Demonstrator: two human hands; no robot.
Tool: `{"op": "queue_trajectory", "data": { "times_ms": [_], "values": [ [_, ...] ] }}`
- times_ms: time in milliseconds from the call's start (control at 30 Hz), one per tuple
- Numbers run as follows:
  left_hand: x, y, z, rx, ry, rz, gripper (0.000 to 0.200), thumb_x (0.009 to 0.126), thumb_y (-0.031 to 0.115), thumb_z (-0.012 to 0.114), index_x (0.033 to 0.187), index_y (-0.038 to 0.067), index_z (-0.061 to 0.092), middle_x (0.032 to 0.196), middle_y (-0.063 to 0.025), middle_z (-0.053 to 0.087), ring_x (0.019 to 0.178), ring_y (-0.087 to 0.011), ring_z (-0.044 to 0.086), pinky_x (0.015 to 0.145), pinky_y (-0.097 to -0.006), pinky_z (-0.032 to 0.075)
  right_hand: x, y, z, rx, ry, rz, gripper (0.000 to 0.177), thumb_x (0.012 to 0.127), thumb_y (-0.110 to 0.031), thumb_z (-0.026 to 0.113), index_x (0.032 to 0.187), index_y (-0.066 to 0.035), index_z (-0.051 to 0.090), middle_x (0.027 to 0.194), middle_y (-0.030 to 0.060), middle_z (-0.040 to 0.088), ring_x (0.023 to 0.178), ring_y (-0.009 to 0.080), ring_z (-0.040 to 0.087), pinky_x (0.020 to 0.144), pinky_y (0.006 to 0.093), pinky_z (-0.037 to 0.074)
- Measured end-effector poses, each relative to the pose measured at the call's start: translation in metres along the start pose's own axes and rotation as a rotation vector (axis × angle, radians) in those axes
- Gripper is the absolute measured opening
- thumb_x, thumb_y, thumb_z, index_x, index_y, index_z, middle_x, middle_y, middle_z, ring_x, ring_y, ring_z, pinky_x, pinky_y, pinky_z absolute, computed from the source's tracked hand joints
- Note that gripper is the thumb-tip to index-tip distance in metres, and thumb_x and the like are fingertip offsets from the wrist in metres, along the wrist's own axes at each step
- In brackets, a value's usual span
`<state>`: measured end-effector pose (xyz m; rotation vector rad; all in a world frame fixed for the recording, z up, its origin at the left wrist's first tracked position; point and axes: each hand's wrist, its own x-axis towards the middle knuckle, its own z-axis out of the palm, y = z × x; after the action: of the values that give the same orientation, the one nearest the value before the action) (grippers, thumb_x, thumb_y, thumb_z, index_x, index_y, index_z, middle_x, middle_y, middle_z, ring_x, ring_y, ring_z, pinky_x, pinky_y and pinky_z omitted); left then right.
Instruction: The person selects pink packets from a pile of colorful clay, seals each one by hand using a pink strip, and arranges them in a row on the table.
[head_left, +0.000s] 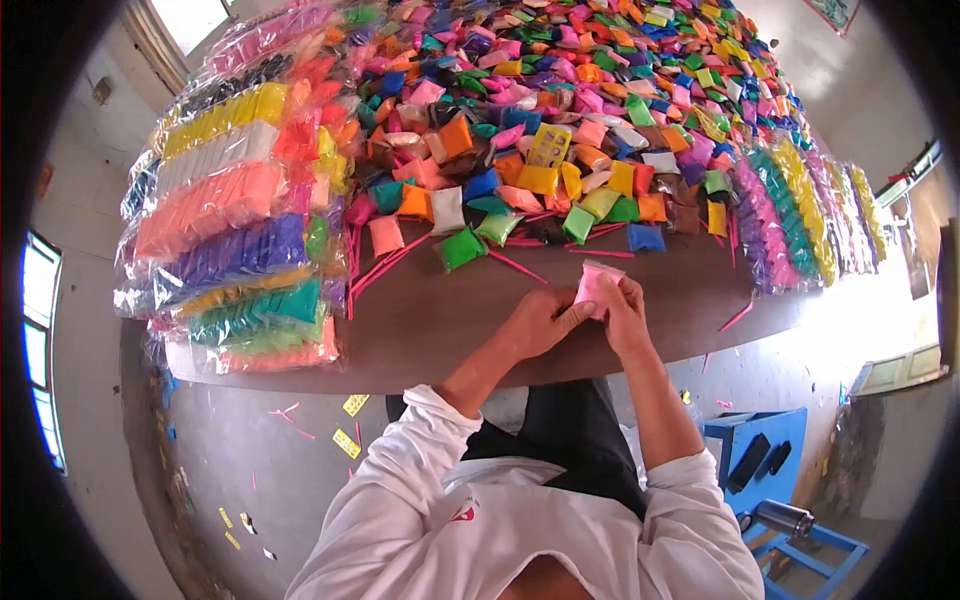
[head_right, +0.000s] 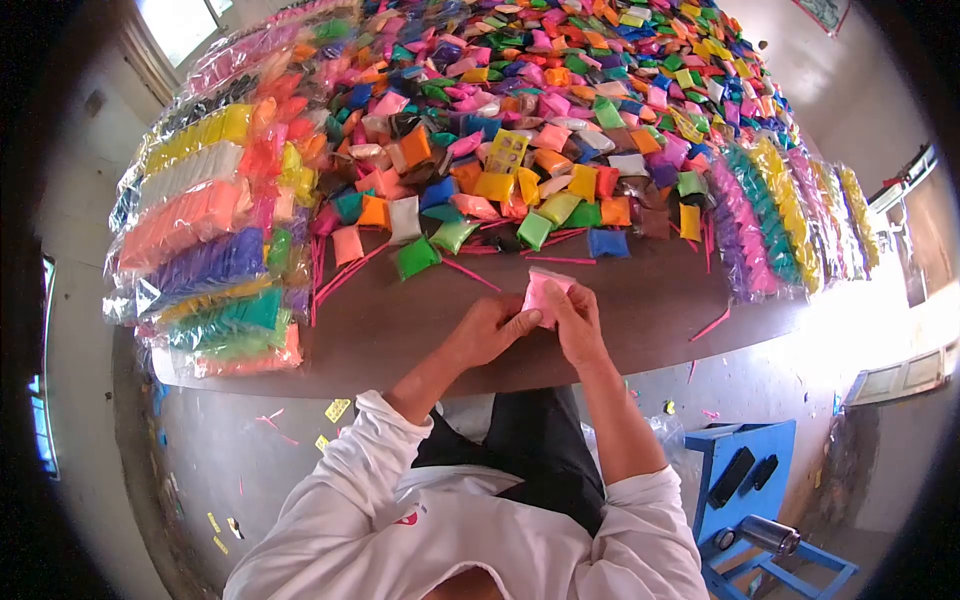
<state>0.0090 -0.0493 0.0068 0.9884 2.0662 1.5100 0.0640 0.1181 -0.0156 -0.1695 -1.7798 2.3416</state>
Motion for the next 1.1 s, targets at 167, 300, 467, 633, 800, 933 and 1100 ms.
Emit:
{"op": "queue_trajectory", "data": {
  "times_ms": [167,300,467,633,800,933,1100],
  "values": [
    [0.004,-0.018,0.01,-0.038,0.111,0.044,0.042,0.098,0.037,0.051,0.084,-0.001,0.062,0.062,-0.0085,0.053,0.06,-0.0146,0.048,0.056,-0.035,0.041,0.001,-0.003,0.002,0.071,0.02,-0.054,0.018,0.091,-0.015,0.062,0.101,-0.002,0.068,0.088,-0.0018,0.065,0.077,0.0046,0.057,0.066,0.0208,0.044],
    [0.003,-0.015,0.009,-0.066,0.118,0.004,0.042,0.098,0.035,0.051,0.079,-0.002,0.06,0.063,-0.0111,0.054,0.059,-0.0181,0.049,0.057,-0.0367,0.042,0.005,0.005,-0.002,0.166,0.111,-0.082,0.017,0.091,-0.014,0.064,0.104,-0.003,0.067,0.09,-0.0016,0.065,0.078,0.0058,0.058,0.067,0.0221,0.045],
    [-0.002,-0.018,0.02,0.138,0.249,0.193,0.034,0.094,0.026,0.057,0.077,-0.003,0.059,0.07,-0.0169,0.058,0.062,-0.0323,0.055,0.06,-0.0397,0.045,0.015,-0.014,0.008,0.306,0.287,-0.016,0.016,0.092,-0.018,0.063,0.104,-0.007,0.066,0.083,-0.0017,0.063,0.073,0.008,0.058,0.062,0.022,0.045],
    [-0.016,-0.027,0.03,0.29,0.251,0.327,0.019,0.088,0.018,0.061,0.084,0.0,0.061,0.084,-0.0193,0.061,0.075,-0.0383,0.058,0.067,-0.0448,0.047,0.014,-0.049,0.046,-0.188,0.006,-0.001,0.028,0.091,-0.022,0.064,0.11,-0.002,0.065,0.081,-0.002,0.061,0.069,0.0046,0.055,0.058,0.0227,0.045],
    [-0.015,-0.027,0.036,0.238,0.311,0.492,0.013,0.086,0.014,0.063,0.09,0.002,0.06,0.085,-0.0155,0.059,0.08,-0.0339,0.058,0.069,-0.0443,0.047,0.028,-0.058,0.124,-0.528,-0.378,0.002,0.027,0.085,-0.019,0.067,0.105,-0.001,0.066,0.08,0.0044,0.063,0.062,0.0091,0.058,0.053,0.0269,0.047],
    [-0.012,-0.038,0.041,0.467,0.313,0.628,0.009,0.086,0.01,0.063,0.083,0.002,0.059,0.075,-0.0102,0.052,0.072,-0.0269,0.054,0.063,-0.0413,0.045,0.044,-0.026,0.173,-0.71,-0.636,0.063,0.03,0.08,-0.022,0.068,0.101,-0.001,0.067,0.082,0.0135,0.065,0.066,0.0202,0.064,0.061,0.0323,0.051],
    [-0.017,-0.028,0.033,0.24,0.382,0.598,0.022,0.087,0.01,0.064,0.07,0.003,0.051,0.07,-0.0092,0.047,0.065,-0.024,0.048,0.057,-0.0388,0.039,0.059,0.023,0.214,-0.923,-0.68,-0.043,0.033,0.075,-0.023,0.067,0.101,-0.003,0.068,0.096,0.0209,0.066,0.09,0.038,0.064,0.078,0.0432,0.05]
  ]
}}
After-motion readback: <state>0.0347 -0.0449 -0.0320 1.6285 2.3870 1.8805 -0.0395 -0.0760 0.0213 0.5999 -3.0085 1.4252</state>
